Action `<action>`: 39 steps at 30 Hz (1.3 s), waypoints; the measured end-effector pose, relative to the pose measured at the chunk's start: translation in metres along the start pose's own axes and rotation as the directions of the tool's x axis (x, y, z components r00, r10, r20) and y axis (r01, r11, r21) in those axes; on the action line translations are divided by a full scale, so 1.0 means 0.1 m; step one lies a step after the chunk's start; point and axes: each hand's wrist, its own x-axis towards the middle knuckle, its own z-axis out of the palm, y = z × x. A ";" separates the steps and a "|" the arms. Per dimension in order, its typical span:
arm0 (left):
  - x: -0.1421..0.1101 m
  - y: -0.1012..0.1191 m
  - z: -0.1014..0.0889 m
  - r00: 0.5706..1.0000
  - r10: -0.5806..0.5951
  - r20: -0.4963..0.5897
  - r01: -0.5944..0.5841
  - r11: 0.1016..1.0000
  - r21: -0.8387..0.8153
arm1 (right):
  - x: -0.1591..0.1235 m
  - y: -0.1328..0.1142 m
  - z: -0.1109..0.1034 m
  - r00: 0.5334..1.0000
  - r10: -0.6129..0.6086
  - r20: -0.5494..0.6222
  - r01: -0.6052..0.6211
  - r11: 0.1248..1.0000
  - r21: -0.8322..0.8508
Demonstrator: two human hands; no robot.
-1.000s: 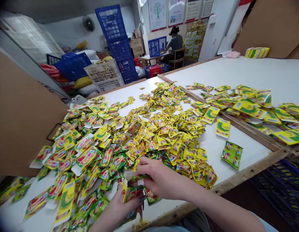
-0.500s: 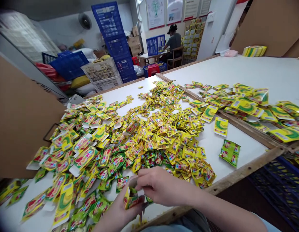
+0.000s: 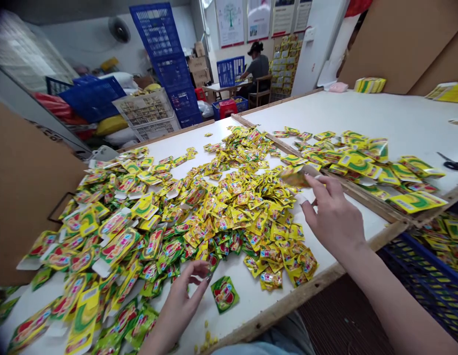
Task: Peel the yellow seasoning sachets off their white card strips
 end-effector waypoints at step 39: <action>-0.20 0.09 0.00 0.943 -0.076 0.325 0.225 0.863 -0.452 | -0.57 -1.09 0.16 0.472 -0.740 0.479 0.269 0.639 0.721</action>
